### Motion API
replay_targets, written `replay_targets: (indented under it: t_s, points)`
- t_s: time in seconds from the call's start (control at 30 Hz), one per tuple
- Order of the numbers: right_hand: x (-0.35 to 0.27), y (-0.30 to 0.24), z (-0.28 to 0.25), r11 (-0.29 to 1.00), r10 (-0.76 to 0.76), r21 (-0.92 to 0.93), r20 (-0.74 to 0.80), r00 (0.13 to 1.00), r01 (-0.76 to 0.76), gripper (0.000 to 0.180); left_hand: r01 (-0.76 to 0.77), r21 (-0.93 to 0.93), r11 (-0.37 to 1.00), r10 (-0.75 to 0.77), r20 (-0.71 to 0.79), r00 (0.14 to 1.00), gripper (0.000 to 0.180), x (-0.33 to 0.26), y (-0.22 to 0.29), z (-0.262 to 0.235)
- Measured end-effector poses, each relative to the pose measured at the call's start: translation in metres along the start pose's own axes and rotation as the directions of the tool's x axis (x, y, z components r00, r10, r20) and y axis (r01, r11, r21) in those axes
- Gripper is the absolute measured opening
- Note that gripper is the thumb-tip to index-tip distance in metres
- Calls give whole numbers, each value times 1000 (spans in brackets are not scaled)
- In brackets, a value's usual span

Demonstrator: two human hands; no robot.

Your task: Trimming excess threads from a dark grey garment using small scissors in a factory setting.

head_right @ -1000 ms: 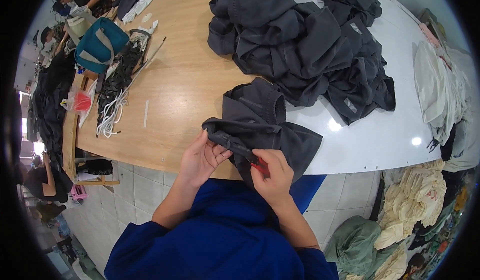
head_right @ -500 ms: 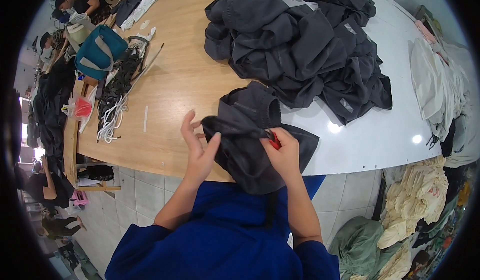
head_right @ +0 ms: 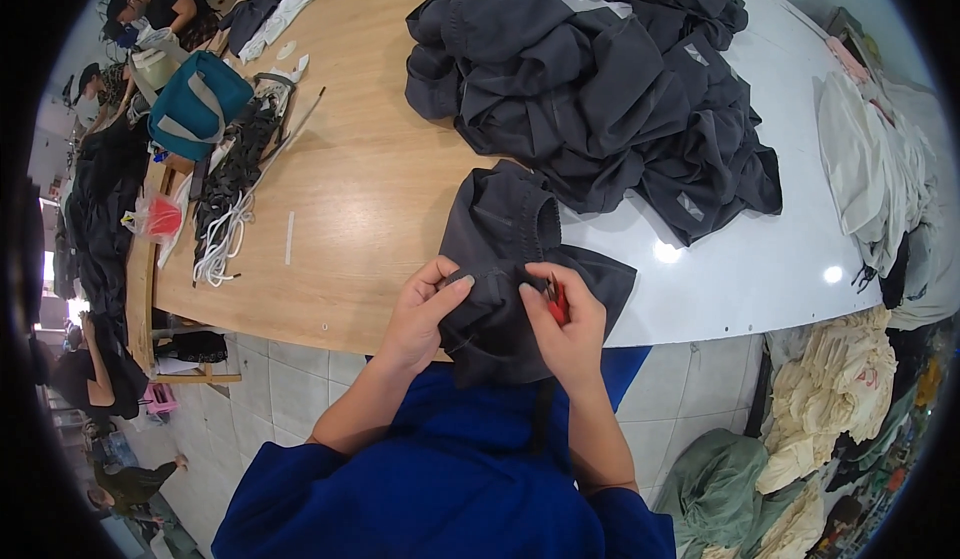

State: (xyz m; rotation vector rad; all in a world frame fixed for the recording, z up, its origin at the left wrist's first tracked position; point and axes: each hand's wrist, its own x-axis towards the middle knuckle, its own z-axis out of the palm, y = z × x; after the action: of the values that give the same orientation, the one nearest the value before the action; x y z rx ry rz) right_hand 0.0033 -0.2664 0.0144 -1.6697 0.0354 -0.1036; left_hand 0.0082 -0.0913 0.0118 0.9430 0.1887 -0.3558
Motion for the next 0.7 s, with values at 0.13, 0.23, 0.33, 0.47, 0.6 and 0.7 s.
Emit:
replay_targets:
  t_s: [0.13,0.23,0.33,0.47,0.6,0.7]
  points:
    - [-5,-21,3,988,-133,-65,112,985,141,28,-33,63,997,30,57,998,9,-6,1,0]
    - [0,-12,15,980,-189,-49,85,978,194,25,-127,183,975,116,67,991,14,-11,1,9]
    - [2,-4,15,992,-108,66,66,992,103,16,-181,236,955,159,110,981,17,-12,-4,4]
    - [3,-10,7,868,225,441,63,972,-229,8,-207,234,950,172,161,972,18,-13,-4,-2]
    - [-3,3,-9,850,197,475,114,974,-227,17,-179,148,973,169,79,982,26,-14,10,12]
    - [-8,3,-10,847,147,505,81,986,-168,21,-219,289,932,206,75,976,31,-12,10,8]
